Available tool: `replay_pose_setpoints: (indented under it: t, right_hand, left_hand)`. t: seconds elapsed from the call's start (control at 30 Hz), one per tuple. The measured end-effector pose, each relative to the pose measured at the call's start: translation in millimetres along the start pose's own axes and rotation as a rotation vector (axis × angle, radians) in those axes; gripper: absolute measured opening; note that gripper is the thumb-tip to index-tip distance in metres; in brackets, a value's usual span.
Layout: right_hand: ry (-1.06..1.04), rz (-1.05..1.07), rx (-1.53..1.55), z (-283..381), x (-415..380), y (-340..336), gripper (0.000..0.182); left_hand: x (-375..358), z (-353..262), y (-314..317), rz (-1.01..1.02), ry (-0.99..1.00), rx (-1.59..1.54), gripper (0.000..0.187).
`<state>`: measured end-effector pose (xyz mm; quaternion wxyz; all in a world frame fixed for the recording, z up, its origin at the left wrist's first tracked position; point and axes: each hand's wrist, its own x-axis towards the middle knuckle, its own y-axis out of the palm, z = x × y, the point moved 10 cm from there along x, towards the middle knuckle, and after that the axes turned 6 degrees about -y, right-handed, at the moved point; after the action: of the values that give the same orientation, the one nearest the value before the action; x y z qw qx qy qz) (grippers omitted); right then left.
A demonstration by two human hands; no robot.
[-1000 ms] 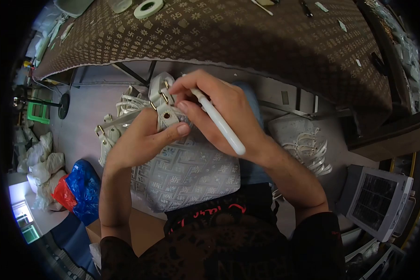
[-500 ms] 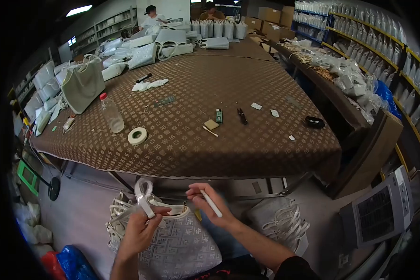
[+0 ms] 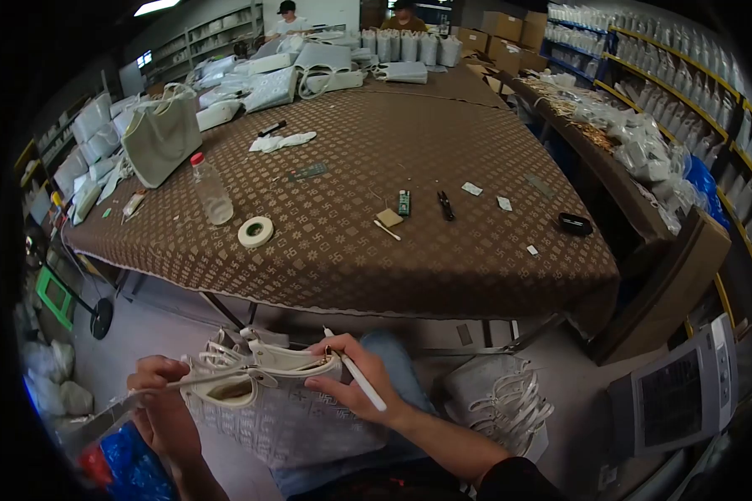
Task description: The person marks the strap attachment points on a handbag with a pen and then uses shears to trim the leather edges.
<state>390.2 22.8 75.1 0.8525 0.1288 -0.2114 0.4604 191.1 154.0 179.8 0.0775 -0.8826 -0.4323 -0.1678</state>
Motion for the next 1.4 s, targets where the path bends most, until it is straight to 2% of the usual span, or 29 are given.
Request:
replay_pose_setpoints:
  t: [0.1,0.13,0.2,0.23,0.3,0.33,0.4,0.47,0.5,0.53,0.6,0.63,0.77,0.83,0.87,0.9,0.93,0.97,1.03,1.1,1.13,1.2,1.23,1.3,1.33,1.4]
  right_hand:
    - [-0.161,-0.017,-0.073,27.7,6.5,12.5,0.045]
    - [-0.251,-0.031,-0.15,36.9,5.8,16.2,0.046]
    - [-0.371,-0.01,-0.252,39.2,5.2,35.2,0.045]
    - [-0.382,0.007,-0.265,32.3,-0.8,46.6,0.045]
    - [-0.441,0.107,-0.367,17.9,-16.7,73.0,0.05]
    - [-0.485,0.146,-0.386,13.6,-24.5,86.0,0.05]
    - [-0.453,0.201,-0.273,2.0,-41.1,106.0,0.046]
    - [-0.492,0.401,-0.334,5.3,-63.0,137.0,0.027]
    - [-0.472,0.413,-0.292,4.8,-71.8,143.4,0.027]
    - [-0.494,0.485,-0.323,4.7,-81.4,155.0,0.023]
    - [-0.503,0.545,-0.355,1.5,-89.2,162.4,0.02]
    - [-0.528,0.597,-0.369,0.9,-93.9,166.7,0.019]
    - [-0.52,0.683,-0.371,-7.0,-98.9,171.4,0.019]
    - [-0.513,0.691,-0.381,-7.7,-100.0,171.9,0.021]
    - [-0.518,0.698,-0.392,-7.3,-102.1,172.5,0.023]
    - [-0.505,0.692,-0.404,-8.6,-104.0,173.1,0.023]
    - [-0.484,0.719,-0.379,-10.6,-108.4,177.3,0.024]
    - [-0.466,0.748,-0.352,-12.3,-112.5,181.6,0.025]
    - [-0.413,0.829,-0.275,-17.2,-118.1,190.8,0.026]
    - [-0.211,0.87,-0.018,-22.9,-122.6,195.3,0.026]
    - [-0.207,0.871,-0.014,-24.2,-118.6,192.9,0.026]
    - [-0.036,0.837,-0.057,-45.5,-99.6,176.8,0.031]
    - [0.061,0.725,-0.029,-56.5,-85.6,163.7,0.021]
    - [0.393,0.472,0.222,-95.5,-74.5,140.5,0.014]
    - [0.578,0.358,0.433,-116.4,-76.8,132.5,0.011]
    - [0.735,0.183,0.973,-136.4,-74.3,131.2,0.011]
  left_hand:
    - [-25.9,8.9,-36.1,-0.208,-0.008,-0.054,0.037]
    - [-39.8,34.2,-43.6,-0.254,-0.268,0.029,0.035]
    - [-78.9,67.6,-35.0,0.104,-0.43,-0.004,0.033]
    - [-81.2,43.6,-14.3,0.327,-0.484,0.231,0.033]
    - [-115.2,37.3,-13.5,0.609,-0.445,0.065,0.022]
    - [-120.4,31.8,-26.4,0.523,-0.477,0.021,0.017]
    - [-119.5,28.3,-58.6,0.179,-0.412,-0.201,0.026]
    - [-128.3,55.1,-91.9,-0.201,-0.605,-0.02,0.042]
    - [-145.3,84.0,-106.7,-0.233,-0.721,0.076,0.048]
    - [-161.8,112.0,-120.7,-0.254,-0.825,0.17,0.054]
    - [-160.9,124.4,-116.9,-0.188,-0.808,0.372,0.054]
    - [-157.1,125.1,-112.4,-0.064,-0.782,0.609,0.054]
    - [-170.2,163.3,-118.0,0.027,-0.936,0.503,0.051]
    - [-155.3,161.7,-104.9,0.143,-0.674,0.461,0.04]
    - [-156.3,166.4,-100.8,0.16,-0.68,0.455,0.04]
    - [-163.5,177.6,-106.4,0.051,-0.805,0.321,0.032]
    - [-173.4,189.8,-110.7,-0.06,-0.927,0.185,0.026]
    - [-176.9,196.4,-108.8,-0.046,-0.929,0.178,0.026]
    - [-206.4,223.2,-132.0,-0.254,-1.069,0.074,0.021]
    - [-235.5,252.8,-147.7,-0.273,-1.054,0.116,0.023]
    - [-242.6,256.6,-149.1,-0.327,-1.037,0.083,0.023]
    - [-250.6,256.8,-146.5,-0.383,-1.028,0.046,0.024]
    - [-248.5,252.3,-143.1,-0.409,-0.972,0.037,0.023]
    - [-245.0,246.6,-141.9,-0.438,-0.916,0.018,0.023]
    - [-238.6,242.4,-141.4,-0.373,-0.887,0.112,0.023]
    - [-238.2,244.7,-145.2,-0.313,-0.889,0.209,0.023]
